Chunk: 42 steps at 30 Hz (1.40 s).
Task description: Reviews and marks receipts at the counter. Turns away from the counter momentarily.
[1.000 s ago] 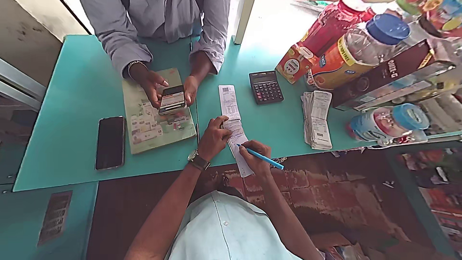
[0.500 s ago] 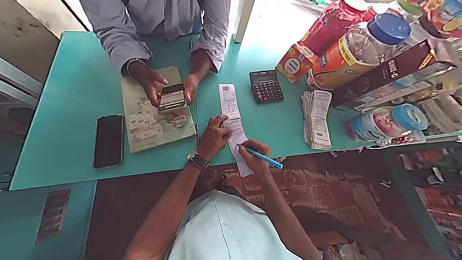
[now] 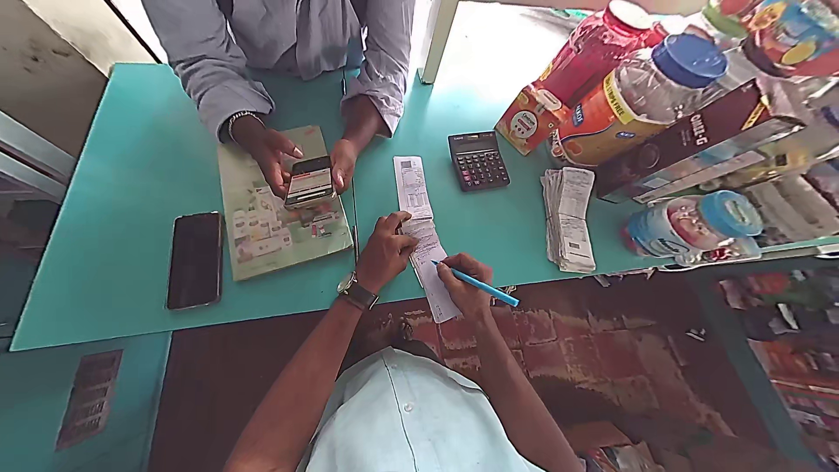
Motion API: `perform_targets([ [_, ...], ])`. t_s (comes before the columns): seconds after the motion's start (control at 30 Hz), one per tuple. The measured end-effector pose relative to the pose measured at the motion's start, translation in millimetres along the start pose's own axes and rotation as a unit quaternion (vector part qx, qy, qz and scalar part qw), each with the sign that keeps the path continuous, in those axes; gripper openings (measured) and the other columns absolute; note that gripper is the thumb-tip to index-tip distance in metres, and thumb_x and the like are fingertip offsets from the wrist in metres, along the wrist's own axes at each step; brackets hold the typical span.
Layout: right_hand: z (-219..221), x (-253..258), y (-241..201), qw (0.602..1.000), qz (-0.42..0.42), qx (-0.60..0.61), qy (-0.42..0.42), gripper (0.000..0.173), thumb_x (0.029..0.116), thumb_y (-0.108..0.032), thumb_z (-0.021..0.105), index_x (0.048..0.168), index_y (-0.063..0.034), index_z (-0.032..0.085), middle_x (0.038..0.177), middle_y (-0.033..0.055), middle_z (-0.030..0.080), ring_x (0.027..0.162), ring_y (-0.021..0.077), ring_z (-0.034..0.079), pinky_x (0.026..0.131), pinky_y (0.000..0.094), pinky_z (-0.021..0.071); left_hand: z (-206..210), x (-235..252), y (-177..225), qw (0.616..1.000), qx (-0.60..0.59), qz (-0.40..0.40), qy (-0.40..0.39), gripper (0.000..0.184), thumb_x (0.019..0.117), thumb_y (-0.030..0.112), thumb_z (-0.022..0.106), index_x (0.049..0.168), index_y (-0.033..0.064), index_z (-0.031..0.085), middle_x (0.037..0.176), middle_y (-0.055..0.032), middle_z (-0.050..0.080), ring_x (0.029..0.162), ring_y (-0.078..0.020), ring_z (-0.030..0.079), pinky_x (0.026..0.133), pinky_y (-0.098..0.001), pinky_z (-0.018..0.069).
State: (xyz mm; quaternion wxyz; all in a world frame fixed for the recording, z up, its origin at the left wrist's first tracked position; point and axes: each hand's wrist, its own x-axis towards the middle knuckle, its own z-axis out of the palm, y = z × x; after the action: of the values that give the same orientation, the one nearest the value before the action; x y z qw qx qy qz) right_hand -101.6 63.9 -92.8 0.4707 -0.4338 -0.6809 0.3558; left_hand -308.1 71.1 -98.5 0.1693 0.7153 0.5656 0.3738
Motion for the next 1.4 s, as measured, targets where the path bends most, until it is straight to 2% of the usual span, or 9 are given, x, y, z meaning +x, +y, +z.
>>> perform_targets([
  [0.13, 3.3, 0.3, 2.5, 0.999, -0.023, -0.035, -0.008, 0.007, 0.0824, -0.005, 0.070, 0.078, -0.0007, 0.073, 0.071, 0.0020, 0.069, 0.062, 0.0002, 0.062, 0.058, 0.0159, 0.0521, 0.1, -0.1, 0.2, 1.000, -0.001, 0.002, 0.004, 0.009, 0.0896, 0.014, 0.075, 0.092, 0.0102, 0.082, 0.140, -0.0155, 0.059, 0.123, -0.0327, 0.057, 0.105, -0.0467, 0.0475],
  [1.1, 3.4, -1.1, 1.1, 0.998, -0.003, -0.058, 0.031, 0.009, 0.0819, -0.006, 0.068, 0.074, -0.0031, 0.069, 0.064, -0.0010, 0.064, 0.056, -0.0008, 0.057, 0.052, 0.0164, 0.0473, 0.5, -0.2, 0.8, 1.000, 0.010, 0.007, 0.003, 0.008, 0.0896, 0.014, 0.076, 0.092, 0.0105, 0.082, 0.139, -0.0156, 0.060, 0.119, -0.0321, 0.058, 0.103, -0.0459, 0.0478],
  [1.3, -1.1, -0.5, -0.9, 0.999, 0.012, -0.030, 0.035, 0.007, 0.0851, -0.005, 0.068, 0.080, -0.0016, 0.071, 0.067, -0.0004, 0.067, 0.056, 0.0003, 0.060, 0.052, 0.0177, 0.0516, 0.8, -0.2, 1.7, 1.000, 0.003, 0.000, 0.004, 0.008, 0.0894, 0.014, 0.076, 0.092, 0.0101, 0.082, 0.140, -0.0153, 0.060, 0.121, -0.0324, 0.058, 0.104, -0.0466, 0.0478],
  [1.4, -2.6, 2.3, 1.1, 0.999, 0.010, -0.025, 0.028, 0.007, 0.0849, -0.005, 0.068, 0.080, -0.0015, 0.072, 0.069, -0.0002, 0.068, 0.057, -0.0001, 0.060, 0.053, 0.0171, 0.0511, -1.5, 0.5, 1.1, 1.000, -0.001, -0.007, 0.001, 0.010, 0.0913, 0.016, 0.074, 0.093, 0.0108, 0.083, 0.141, -0.0150, 0.059, 0.122, -0.0319, 0.057, 0.105, -0.0463, 0.0472],
])
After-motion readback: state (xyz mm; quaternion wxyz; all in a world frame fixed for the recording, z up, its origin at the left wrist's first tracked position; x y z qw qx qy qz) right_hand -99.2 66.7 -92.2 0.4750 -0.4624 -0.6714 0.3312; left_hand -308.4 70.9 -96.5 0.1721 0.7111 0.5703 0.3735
